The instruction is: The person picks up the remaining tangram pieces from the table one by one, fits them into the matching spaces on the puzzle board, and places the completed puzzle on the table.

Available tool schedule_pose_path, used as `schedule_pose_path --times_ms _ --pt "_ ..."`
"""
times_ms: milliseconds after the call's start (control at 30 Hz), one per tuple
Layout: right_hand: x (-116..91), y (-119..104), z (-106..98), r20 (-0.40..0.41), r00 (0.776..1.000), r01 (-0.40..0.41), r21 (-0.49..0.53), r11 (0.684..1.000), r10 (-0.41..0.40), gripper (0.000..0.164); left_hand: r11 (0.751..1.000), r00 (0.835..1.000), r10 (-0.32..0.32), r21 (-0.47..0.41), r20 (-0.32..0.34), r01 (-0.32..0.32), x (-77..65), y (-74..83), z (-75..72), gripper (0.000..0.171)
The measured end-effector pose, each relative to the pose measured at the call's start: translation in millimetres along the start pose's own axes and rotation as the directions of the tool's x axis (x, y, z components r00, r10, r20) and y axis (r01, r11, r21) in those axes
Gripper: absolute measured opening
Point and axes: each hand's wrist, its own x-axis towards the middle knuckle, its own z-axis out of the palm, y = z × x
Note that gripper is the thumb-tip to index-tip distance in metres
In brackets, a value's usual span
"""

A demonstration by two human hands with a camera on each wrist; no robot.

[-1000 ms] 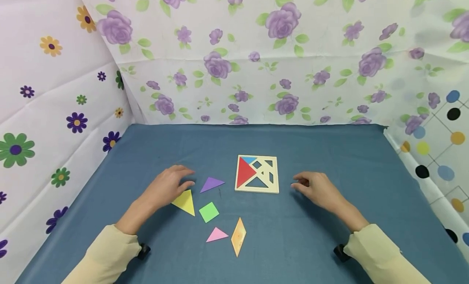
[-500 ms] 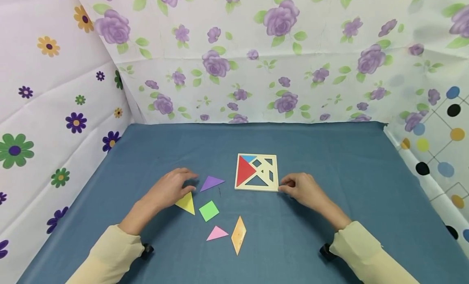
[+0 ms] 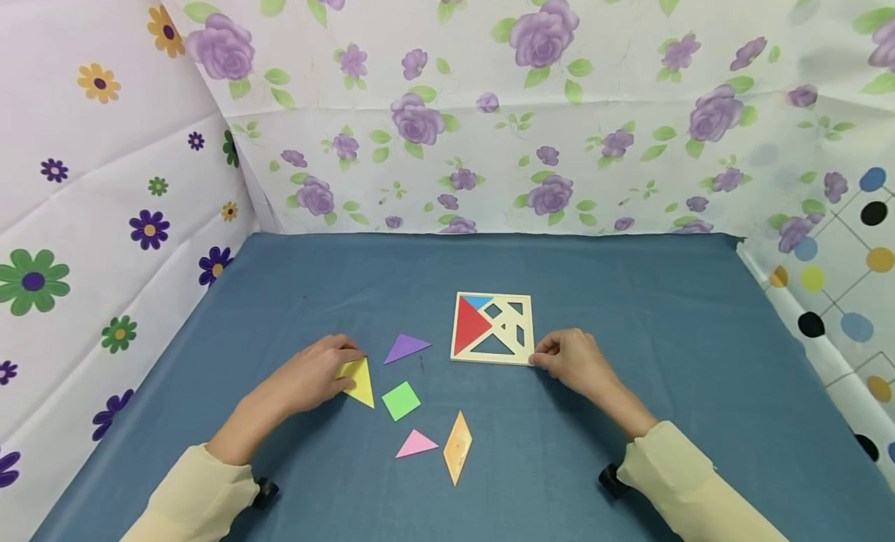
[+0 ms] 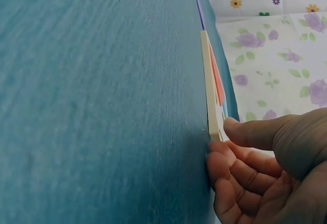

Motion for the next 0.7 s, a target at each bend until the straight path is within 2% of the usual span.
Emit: schedule_pose_path --times_ms 300,700 --pt "1.7 -4.4 1.7 -0.007 0.998 -0.068 -0.005 0.998 0.068 0.011 0.998 0.998 -0.042 -0.048 0.053 0.044 -6.2 -1.0 -2.3 0.048" --pt "4.9 -2.5 3.8 -0.015 0.995 -0.102 -0.009 0.995 0.102 0.012 0.994 0.996 -0.07 -0.082 0.053 0.075 -2.9 -3.2 0.5 0.052"
